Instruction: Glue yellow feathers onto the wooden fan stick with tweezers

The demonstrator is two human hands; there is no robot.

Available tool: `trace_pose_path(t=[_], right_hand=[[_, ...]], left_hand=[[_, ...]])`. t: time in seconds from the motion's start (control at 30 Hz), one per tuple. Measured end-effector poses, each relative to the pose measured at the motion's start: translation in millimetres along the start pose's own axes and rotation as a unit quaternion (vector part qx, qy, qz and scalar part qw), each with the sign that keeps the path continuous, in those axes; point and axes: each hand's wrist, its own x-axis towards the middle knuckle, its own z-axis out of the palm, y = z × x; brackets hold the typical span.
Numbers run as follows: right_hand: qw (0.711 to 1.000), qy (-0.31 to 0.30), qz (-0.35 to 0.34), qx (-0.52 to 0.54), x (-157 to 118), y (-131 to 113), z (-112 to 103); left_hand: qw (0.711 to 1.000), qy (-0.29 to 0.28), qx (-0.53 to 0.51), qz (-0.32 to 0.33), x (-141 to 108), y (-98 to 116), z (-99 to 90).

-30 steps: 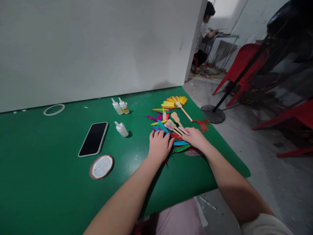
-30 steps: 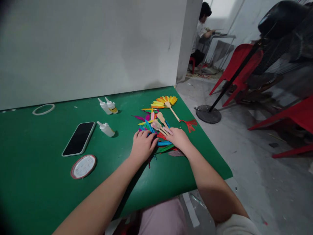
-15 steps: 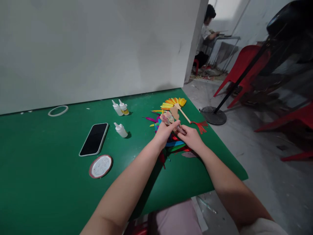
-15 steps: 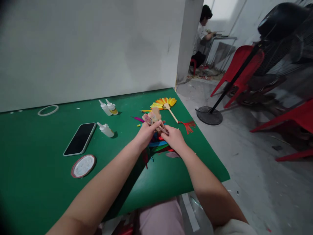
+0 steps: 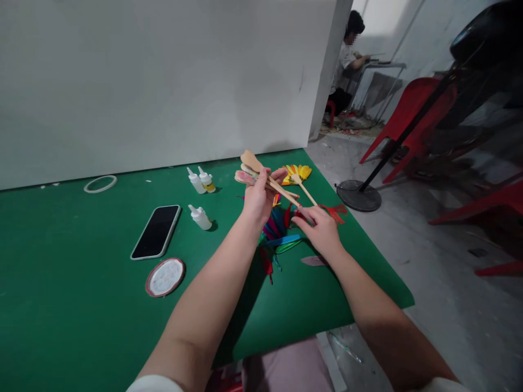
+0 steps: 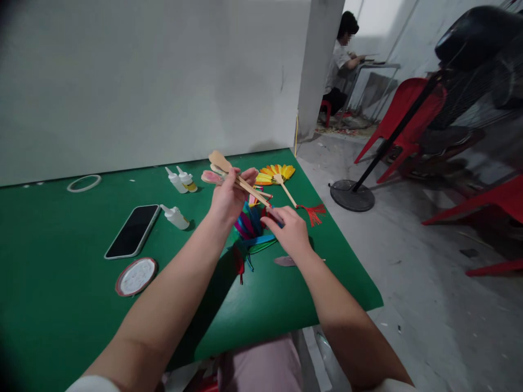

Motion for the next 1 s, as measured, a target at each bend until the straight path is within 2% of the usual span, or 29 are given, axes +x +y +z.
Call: trace_pose_path(t=[0.07, 0.17, 0.3, 0.47, 0.57, 0.63, 0.7, 0.8, 0.87, 0.93, 1.0], right_hand=[[0.997, -0.066, -0.017, -0.026, -1.3, 0.5, 4.3], [0.986, -0.153, -0.008, -0.072, -2.2, 1.9, 8.8], [0.976, -0.206, -0.01, -0.07, -3.6, 0.5, 6.5], [0.974, -0.224, -0.022, 0.002, -10.0, -8.8, -3.8], [0.972, -0.224, -0.066, 0.009, -15.2, -25.8, 2.0], [0.96, -0.254, -0.116, -0.013, -19.1, -44.6, 16.9], [0.936, -0.3, -0.173, -0.061, -23.3, -66.6, 40.3], [0.885, -0.347, -0.268, -0.159, -30.0, -97.2, 82.0], [0.86, -0.344, -0.307, -0.218, -33.5, -112.5, 105.4], [0.85, -0.333, -0.322, -0.253, -34.9, -123.3, 121.1], [0.852, -0.328, -0.313, -0.263, -33.3, -131.4, 129.8]], left_hand=[[1.0, -0.008, -0.006, 0.007, 3.5, 8.4, 4.1], [1.0, 0.005, -0.024, 0.004, -0.1, 19.2, 5.7], [0.997, 0.008, -0.083, -0.003, -18.7, 52.9, 3.2], [0.981, -0.067, -0.177, -0.039, -72.1, 130.6, -4.4], [0.97, -0.071, -0.228, -0.05, -117.6, 165.5, -18.3], [0.966, -0.056, -0.234, -0.09, -143.3, 174.9, -33.1], [0.969, -0.023, -0.203, -0.135, -159.7, 174.5, -51.3], [0.977, 0.034, -0.126, -0.168, -167.2, 165.4, -79.0], [0.975, 0.069, -0.062, -0.203, -166.6, 161.2, -93.7], [0.979, 0.087, 0.014, -0.185, -166.3, 162.3, -103.7], [0.981, 0.078, 0.079, -0.161, -168.0, 167.9, -109.3]])
